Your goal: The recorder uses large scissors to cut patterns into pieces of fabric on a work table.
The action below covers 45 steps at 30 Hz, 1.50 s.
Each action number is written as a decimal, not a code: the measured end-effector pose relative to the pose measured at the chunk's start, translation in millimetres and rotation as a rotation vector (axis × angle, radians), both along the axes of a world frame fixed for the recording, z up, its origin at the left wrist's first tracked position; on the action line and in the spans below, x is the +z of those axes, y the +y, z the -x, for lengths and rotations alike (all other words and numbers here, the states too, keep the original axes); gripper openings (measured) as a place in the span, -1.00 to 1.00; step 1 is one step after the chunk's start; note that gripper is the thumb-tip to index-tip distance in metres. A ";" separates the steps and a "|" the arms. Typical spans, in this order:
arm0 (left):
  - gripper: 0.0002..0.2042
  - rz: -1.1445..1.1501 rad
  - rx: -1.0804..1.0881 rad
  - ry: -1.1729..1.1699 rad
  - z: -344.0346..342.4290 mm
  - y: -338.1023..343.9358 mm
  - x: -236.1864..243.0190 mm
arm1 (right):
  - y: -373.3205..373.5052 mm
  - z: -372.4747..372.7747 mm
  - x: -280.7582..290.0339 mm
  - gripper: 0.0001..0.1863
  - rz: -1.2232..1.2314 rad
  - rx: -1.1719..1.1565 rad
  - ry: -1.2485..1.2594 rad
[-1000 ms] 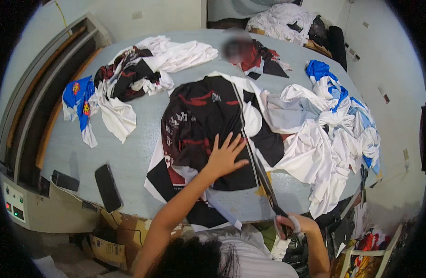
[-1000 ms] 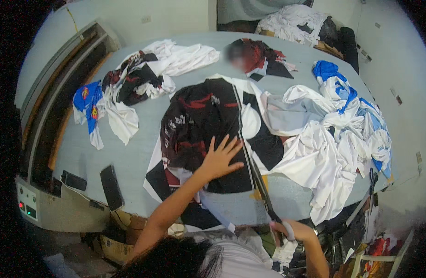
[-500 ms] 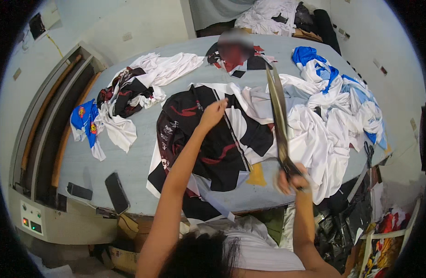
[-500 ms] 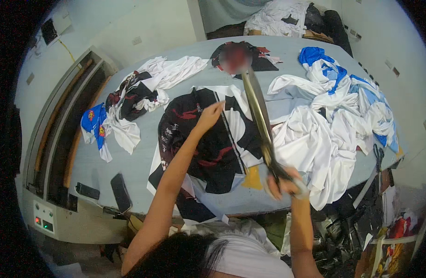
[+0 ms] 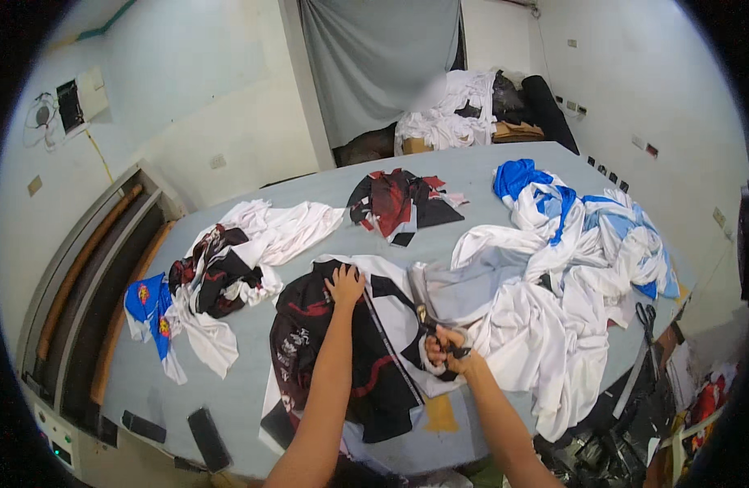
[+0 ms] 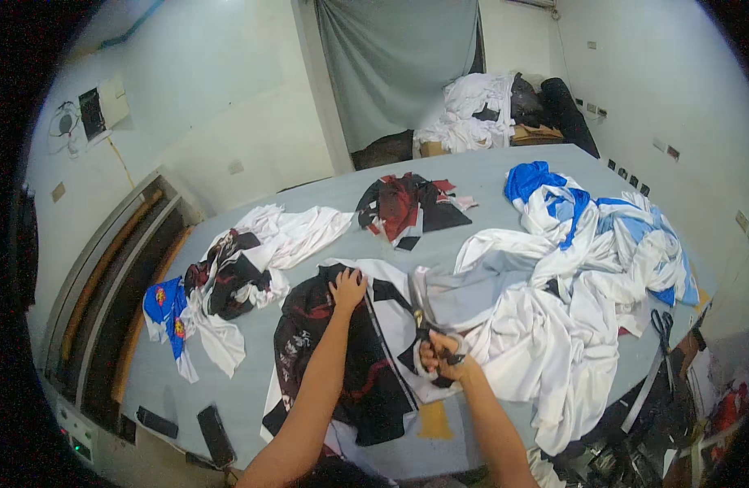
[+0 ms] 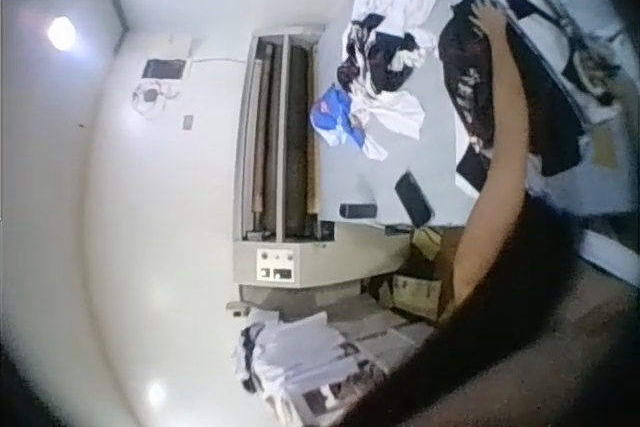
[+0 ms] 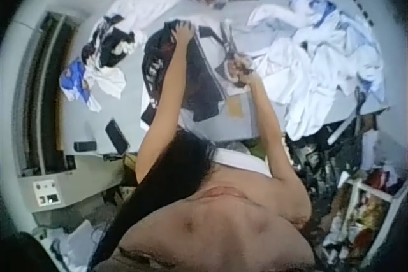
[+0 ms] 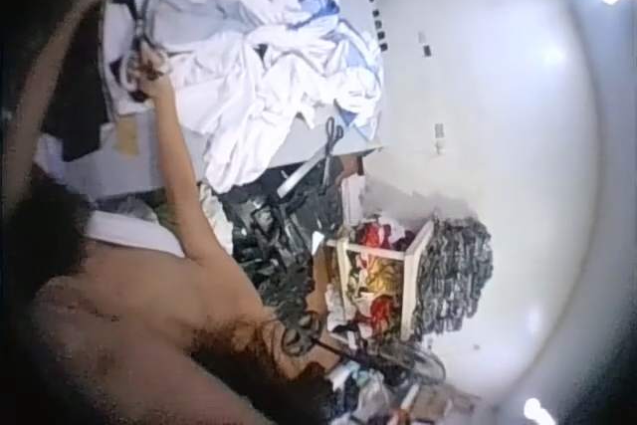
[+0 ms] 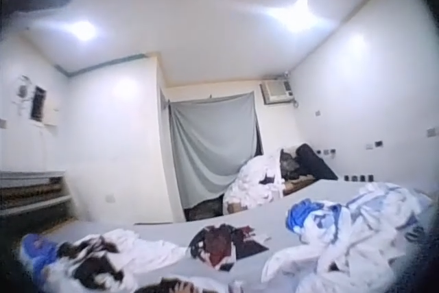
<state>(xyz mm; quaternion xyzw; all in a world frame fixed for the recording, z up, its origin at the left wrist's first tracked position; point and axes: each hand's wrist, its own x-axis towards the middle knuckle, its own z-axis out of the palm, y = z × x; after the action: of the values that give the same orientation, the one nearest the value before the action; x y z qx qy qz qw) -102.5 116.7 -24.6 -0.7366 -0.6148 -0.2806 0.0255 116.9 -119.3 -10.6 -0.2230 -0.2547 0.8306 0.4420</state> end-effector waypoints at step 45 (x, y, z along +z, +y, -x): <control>-0.64 -0.087 -0.274 -0.261 95.3 -130.3 41.9 | 1.9 4.3 -0.3 -0.72 -0.033 -0.438 -0.021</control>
<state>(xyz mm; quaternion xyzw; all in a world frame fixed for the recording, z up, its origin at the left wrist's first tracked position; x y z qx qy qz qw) -197.8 -13.6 17.3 -0.7689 -0.4943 -0.4009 -0.0611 112.6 -117.4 -10.9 -0.2745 -0.2183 0.7080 0.6130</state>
